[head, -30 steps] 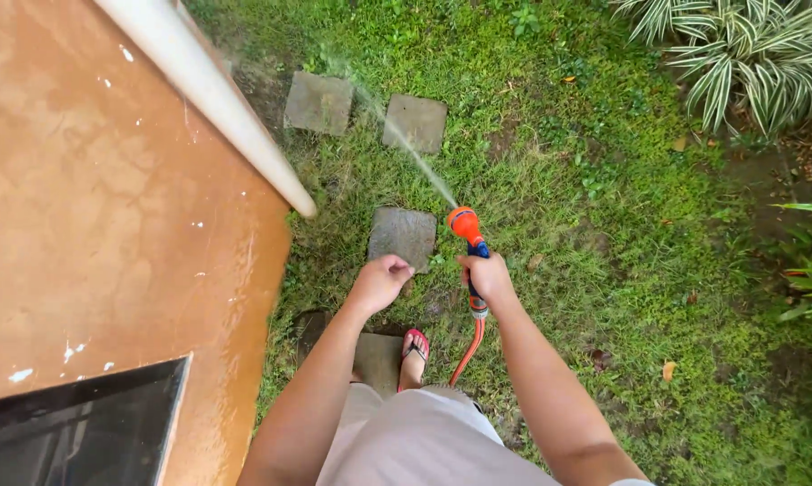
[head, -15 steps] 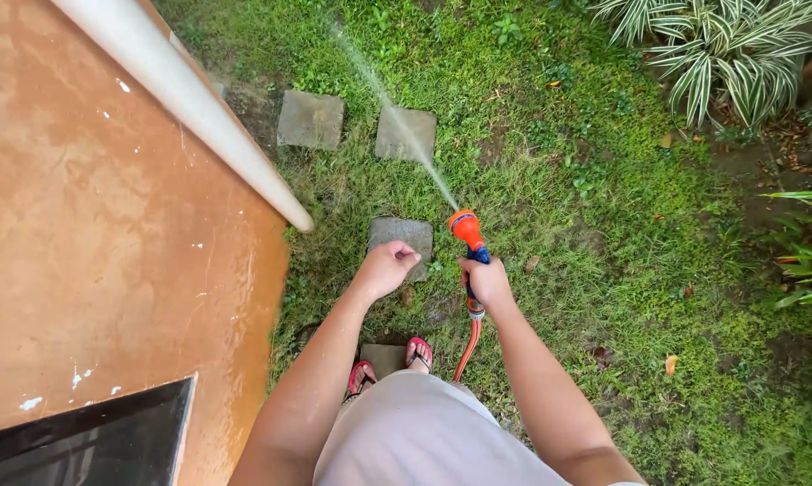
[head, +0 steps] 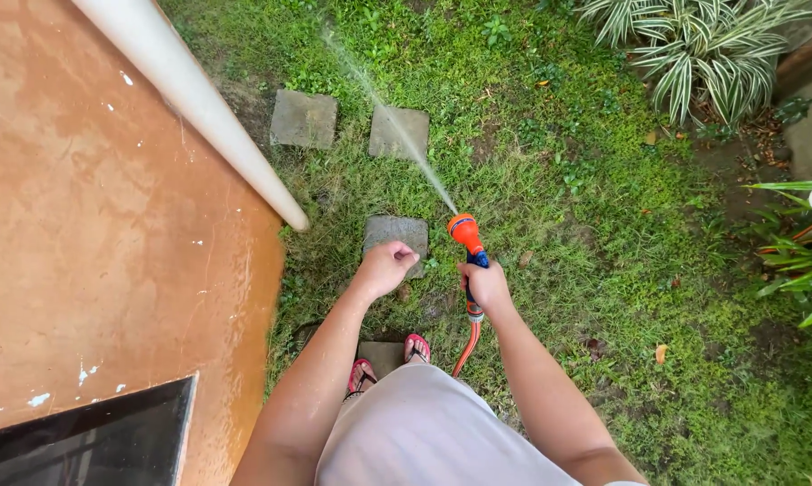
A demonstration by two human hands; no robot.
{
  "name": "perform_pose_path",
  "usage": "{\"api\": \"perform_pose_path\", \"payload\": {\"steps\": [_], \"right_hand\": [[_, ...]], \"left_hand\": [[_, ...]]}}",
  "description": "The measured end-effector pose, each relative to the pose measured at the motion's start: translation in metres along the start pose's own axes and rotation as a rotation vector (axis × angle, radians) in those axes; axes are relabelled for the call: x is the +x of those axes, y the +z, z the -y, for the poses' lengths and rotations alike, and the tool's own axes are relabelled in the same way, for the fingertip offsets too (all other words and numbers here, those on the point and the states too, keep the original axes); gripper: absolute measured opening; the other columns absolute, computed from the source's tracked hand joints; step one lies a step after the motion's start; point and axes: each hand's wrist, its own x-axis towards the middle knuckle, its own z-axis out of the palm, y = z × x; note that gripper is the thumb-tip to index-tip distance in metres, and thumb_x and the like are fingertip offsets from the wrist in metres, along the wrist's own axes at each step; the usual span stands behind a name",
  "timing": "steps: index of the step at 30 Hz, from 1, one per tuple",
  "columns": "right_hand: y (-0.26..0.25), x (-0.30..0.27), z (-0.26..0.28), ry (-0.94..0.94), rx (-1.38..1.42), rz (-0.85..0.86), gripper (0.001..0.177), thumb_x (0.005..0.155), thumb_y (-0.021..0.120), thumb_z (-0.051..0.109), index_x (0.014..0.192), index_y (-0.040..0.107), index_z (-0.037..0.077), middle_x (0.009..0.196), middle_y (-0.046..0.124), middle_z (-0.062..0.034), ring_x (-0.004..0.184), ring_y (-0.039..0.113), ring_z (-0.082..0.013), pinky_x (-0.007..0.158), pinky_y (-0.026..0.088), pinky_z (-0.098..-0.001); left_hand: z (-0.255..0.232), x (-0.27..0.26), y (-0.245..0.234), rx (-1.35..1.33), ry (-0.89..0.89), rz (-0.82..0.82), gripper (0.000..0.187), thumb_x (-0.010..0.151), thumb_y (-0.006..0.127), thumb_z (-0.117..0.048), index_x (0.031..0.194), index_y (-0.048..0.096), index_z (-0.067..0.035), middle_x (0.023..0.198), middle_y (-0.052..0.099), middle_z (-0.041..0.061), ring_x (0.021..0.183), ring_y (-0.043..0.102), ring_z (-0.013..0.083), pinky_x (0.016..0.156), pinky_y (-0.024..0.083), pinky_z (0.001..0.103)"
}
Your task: Watering the grass in a backyard using a garden hose with a spray nozzle.
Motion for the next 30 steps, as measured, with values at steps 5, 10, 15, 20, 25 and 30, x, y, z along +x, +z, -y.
{"api": "perform_pose_path", "payload": {"steps": [5, 10, 15, 20, 25, 30], "right_hand": [[0.006, -0.009, -0.002, -0.01, -0.022, -0.036, 0.028, 0.084, 0.069, 0.024, 0.067, 0.064, 0.002, 0.062, 0.064, -0.0082, 0.057, 0.059, -0.0199, 0.06, 0.047, -0.0353], [0.006, -0.012, -0.014, -0.056, 0.053, -0.007, 0.022, 0.082, 0.07, 0.021, 0.07, 0.066, 0.003, 0.063, 0.065, -0.0068, 0.056, 0.061, -0.0184, 0.058, 0.048, -0.0346], [0.005, -0.021, -0.023, -0.113, 0.088, 0.016, 0.021, 0.086, 0.071, 0.021, 0.076, 0.065, 0.003, 0.065, 0.065, -0.0045, 0.056, 0.058, -0.0152, 0.056, 0.045, -0.0327], [0.005, -0.032, -0.015, -0.176, 0.15, -0.016, 0.014, 0.084, 0.071, 0.018, 0.081, 0.065, 0.006, 0.065, 0.065, -0.003, 0.056, 0.057, -0.0138, 0.055, 0.044, -0.0312], [0.007, -0.027, -0.016, -0.18, 0.088, -0.011, 0.017, 0.085, 0.071, 0.02, 0.079, 0.065, 0.006, 0.064, 0.064, -0.0028, 0.055, 0.058, -0.0137, 0.054, 0.045, -0.0311], [0.01, -0.02, -0.022, -0.159, 0.055, 0.079, 0.021, 0.085, 0.071, 0.022, 0.076, 0.065, 0.005, 0.065, 0.063, -0.0036, 0.057, 0.056, -0.0152, 0.056, 0.044, -0.0331]], "left_hand": [[-0.003, -0.008, -0.002, -0.003, -0.005, 0.019, 0.029, 0.092, 0.07, -0.032, 0.105, 0.074, -0.007, 0.094, 0.075, 0.011, 0.086, 0.072, 0.0245, 0.081, 0.056, 0.039], [0.005, -0.004, 0.009, -0.029, 0.015, 0.054, 0.028, 0.092, 0.07, -0.031, 0.103, 0.074, -0.005, 0.09, 0.075, 0.011, 0.083, 0.071, 0.0238, 0.08, 0.056, 0.038], [0.005, -0.002, 0.015, 0.042, 0.024, 0.069, 0.027, 0.092, 0.071, -0.031, 0.103, 0.075, -0.007, 0.091, 0.075, 0.01, 0.084, 0.071, 0.0221, 0.08, 0.055, 0.037], [-0.008, -0.008, 0.006, -0.013, -0.004, 0.088, 0.026, 0.093, 0.069, -0.031, 0.104, 0.074, -0.008, 0.09, 0.076, 0.01, 0.083, 0.071, 0.0223, 0.079, 0.055, 0.037], [0.005, -0.001, 0.007, -0.003, 0.013, 0.077, 0.026, 0.093, 0.069, -0.03, 0.104, 0.074, -0.007, 0.09, 0.076, 0.011, 0.083, 0.071, 0.0219, 0.08, 0.055, 0.037], [0.013, -0.001, 0.006, 0.046, -0.005, 0.058, 0.029, 0.093, 0.07, -0.032, 0.104, 0.073, -0.006, 0.091, 0.075, 0.011, 0.082, 0.07, 0.0216, 0.08, 0.055, 0.037]]}}
